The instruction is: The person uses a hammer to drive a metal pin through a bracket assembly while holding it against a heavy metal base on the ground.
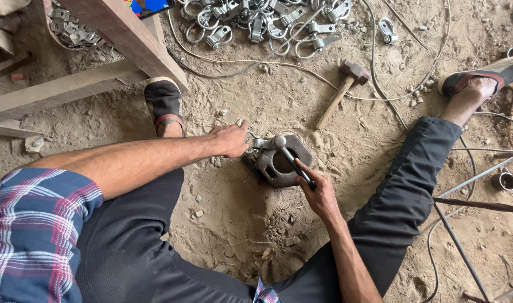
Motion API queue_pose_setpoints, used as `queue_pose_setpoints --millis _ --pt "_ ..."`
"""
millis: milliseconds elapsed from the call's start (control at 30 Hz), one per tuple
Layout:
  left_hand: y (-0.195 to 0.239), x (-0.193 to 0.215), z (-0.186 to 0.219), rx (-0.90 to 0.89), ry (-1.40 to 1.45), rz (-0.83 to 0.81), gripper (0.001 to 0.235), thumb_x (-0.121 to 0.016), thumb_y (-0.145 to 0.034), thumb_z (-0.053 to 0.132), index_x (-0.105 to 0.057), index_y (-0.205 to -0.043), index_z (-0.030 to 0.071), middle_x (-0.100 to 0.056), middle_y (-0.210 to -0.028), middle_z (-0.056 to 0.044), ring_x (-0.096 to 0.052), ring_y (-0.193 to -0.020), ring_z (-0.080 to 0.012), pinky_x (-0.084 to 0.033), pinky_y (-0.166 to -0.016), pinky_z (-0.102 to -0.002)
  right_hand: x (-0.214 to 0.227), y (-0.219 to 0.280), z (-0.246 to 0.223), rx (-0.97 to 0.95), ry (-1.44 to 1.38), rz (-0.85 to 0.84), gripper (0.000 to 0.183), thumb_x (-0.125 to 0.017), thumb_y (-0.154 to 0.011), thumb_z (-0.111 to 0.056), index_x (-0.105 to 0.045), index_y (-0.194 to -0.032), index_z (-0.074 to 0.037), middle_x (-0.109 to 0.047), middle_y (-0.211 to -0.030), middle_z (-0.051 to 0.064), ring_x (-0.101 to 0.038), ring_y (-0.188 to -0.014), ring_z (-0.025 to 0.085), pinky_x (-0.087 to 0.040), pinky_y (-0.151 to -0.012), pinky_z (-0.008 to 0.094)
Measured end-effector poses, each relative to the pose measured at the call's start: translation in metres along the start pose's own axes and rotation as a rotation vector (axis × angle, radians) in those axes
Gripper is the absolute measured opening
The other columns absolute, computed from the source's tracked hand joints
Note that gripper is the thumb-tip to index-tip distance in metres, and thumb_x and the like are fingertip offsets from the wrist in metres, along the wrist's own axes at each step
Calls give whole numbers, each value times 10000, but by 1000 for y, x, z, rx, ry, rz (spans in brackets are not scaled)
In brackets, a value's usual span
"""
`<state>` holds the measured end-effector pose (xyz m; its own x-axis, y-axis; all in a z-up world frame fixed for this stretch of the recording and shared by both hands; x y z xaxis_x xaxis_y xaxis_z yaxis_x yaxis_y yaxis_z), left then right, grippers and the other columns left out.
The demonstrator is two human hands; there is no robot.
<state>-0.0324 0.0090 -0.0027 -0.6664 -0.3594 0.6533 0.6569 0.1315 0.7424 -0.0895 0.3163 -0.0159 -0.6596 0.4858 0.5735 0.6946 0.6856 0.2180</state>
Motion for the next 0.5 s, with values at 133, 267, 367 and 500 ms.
queue_pose_setpoints --millis 133,267,367,500 --pt "3 -1 1 -56 -179 -3 787 -507 -994 205 -101 -1613 -59 -543 -624 27 -398 -401 -66 -362 -317 -216 -1 0 2 -6 0 -8 500 -675 -972 -280 -585 -1464 -289 -592 -590 -5 -365 -439 87 -322 -426 331" --pt "4 1 0 -91 -166 25 765 -536 -989 209 -163 -1610 -38 -548 -642 9 -395 -407 -62 -370 -343 -226 -1 -1 2 19 18 -4 499 -676 -976 -281 -587 -1466 -278 -584 -596 -1 -357 -439 83 -325 -419 323" --pt "5 2 1 -84 -175 52 769 -566 -986 231 -179 -1622 40 -581 -812 -67 -431 -494 -81 -433 -450 -267 -1 -1 2 2 2 -10 504 -678 -970 -282 -587 -1466 -281 -584 -582 0 -355 -432 81 -320 -420 325" --pt "8 2 6 -165 -254 166 805 -585 -960 159 -176 -1654 155 -572 -1046 -171 -465 -628 -112 -499 -574 -326 0 -1 0 9 -4 -1 496 -670 -976 -278 -587 -1465 -279 -587 -589 -6 -359 -436 80 -315 -418 330"
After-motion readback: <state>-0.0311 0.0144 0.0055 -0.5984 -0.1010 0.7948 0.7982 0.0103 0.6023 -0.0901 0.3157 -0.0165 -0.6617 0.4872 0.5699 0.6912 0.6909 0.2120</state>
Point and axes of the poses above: each hand's wrist, its own y-axis away from the middle knuckle, its own x-axis out of the back of the hand, z = x × y, the point moved 4 cm from there along -y, towards the middle knuckle
